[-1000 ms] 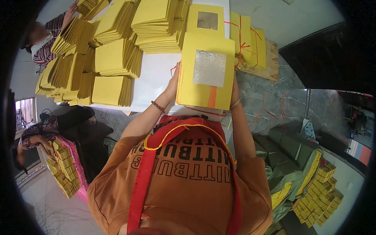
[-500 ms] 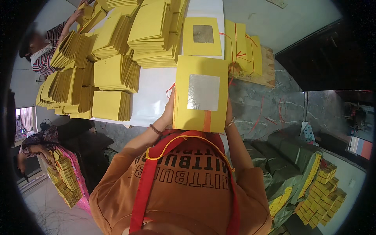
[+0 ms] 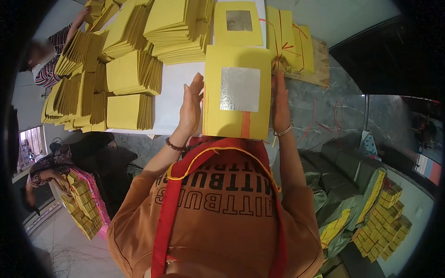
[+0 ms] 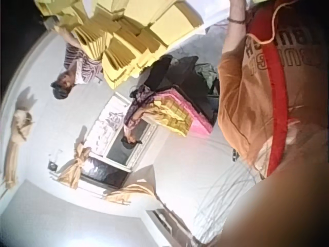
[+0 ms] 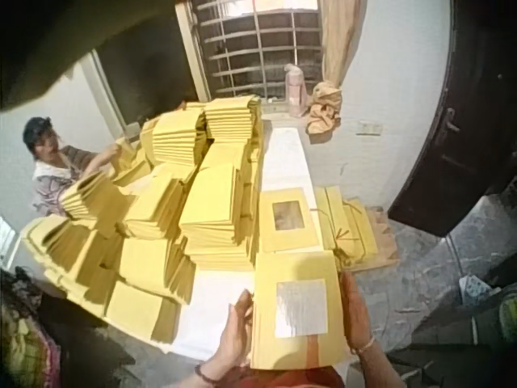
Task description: Organizing and counting stacks of yellow paper envelopes on a table.
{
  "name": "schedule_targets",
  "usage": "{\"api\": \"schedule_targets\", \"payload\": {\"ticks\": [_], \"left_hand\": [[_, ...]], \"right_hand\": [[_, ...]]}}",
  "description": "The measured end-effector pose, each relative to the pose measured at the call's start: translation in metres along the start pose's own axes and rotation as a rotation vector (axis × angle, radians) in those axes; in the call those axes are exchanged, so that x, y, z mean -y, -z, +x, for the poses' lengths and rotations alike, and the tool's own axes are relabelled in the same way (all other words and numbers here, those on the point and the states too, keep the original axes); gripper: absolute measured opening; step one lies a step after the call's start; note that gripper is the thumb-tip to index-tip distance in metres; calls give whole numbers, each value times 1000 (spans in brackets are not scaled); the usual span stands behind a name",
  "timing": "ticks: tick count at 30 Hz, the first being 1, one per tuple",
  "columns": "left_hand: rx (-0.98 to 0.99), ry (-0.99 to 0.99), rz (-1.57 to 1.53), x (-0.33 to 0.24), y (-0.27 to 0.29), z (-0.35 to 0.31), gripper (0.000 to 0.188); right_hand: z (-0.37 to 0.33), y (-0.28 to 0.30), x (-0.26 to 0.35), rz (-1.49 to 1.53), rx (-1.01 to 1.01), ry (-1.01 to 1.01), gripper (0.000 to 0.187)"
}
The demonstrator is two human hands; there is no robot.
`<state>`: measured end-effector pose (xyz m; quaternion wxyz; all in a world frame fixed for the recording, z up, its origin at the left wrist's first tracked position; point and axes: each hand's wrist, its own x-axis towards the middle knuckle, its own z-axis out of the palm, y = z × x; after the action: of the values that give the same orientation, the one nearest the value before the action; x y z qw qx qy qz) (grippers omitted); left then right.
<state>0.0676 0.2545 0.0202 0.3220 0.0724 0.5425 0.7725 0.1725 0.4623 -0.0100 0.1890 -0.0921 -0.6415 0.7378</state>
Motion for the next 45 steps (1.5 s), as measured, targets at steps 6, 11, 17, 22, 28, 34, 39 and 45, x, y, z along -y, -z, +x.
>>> {"api": "schedule_targets", "payload": {"ticks": [6, 11, 17, 22, 28, 34, 39, 45], "left_hand": [[45, -116, 112, 3, -6, -2, 76], [32, -76, 117, 4, -10, -3, 77], [-93, -138, 305, -13, -4, -13, 64], [99, -613, 1032, -27, 12, -24, 58], [520, -692, 1507, -28, 3, -37, 68], [582, -886, 1344, -29, -1, -35, 36], [464, -734, 1137, -32, -2, -27, 11], [351, -358, 950, -34, -3, -21, 13]], "right_hand": [[5, -12, 8, 184, 13, -49, 61], [9, -21, 15, 233, 19, -61, 64], [0, 0, 17, -143, 69, 141, 53], [-7, 1, 39, -840, 401, 212, 26], [-5, 0, 27, -695, 377, 231, 18], [-3, 6, 25, -640, 401, 222, 14], [-1, 10, 27, -415, 425, 130, 47], [-4, 9, 24, -398, 379, 59, 65]]}}
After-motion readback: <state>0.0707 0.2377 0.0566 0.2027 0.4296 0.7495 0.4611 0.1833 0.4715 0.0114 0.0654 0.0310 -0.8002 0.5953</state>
